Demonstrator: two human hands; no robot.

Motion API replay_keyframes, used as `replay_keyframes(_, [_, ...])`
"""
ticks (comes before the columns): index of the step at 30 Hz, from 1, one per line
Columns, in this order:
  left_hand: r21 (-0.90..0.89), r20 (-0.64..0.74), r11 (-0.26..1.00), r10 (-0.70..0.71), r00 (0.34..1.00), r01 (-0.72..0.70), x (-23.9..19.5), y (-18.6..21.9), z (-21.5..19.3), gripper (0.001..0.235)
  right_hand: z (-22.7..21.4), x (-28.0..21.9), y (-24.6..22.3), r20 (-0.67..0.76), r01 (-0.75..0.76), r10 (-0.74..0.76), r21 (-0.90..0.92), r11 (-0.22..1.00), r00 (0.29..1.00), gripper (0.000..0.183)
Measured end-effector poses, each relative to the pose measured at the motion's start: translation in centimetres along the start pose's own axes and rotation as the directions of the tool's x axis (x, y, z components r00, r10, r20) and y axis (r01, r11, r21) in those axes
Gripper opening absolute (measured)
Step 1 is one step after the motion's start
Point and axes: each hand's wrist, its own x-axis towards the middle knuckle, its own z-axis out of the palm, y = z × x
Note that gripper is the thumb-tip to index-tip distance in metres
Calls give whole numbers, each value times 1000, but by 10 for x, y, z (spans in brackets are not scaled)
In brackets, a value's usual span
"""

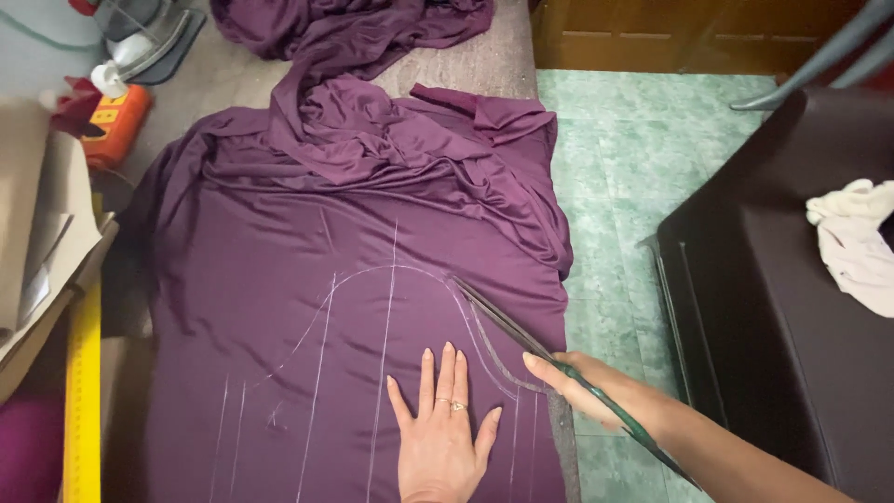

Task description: Cutting out garment pattern pieces from purple fabric using large fabric scissors following chalk outlines.

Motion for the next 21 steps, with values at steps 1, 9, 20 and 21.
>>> replay_keyframes(1, [6,1,1000,-9,1000,9,0,-1,-2,79,0,8,2,4,6,-6,-8,1000,1000,84])
replay_keyframes(9, [29,5,999,27,1000,-27,0,1,-4,79,-13,48,22,216,181,-183,32,983,959,64])
replay_keyframes(20, [63,35,997,31,999,-33,-1,3,-7,81,-26,79,19,281,229,-230,38,973,932,63])
replay_keyframes(21, [45,33,998,39,999,-41,1,2,-8,80,-28,83,19,290,234,-235,40,972,928,62])
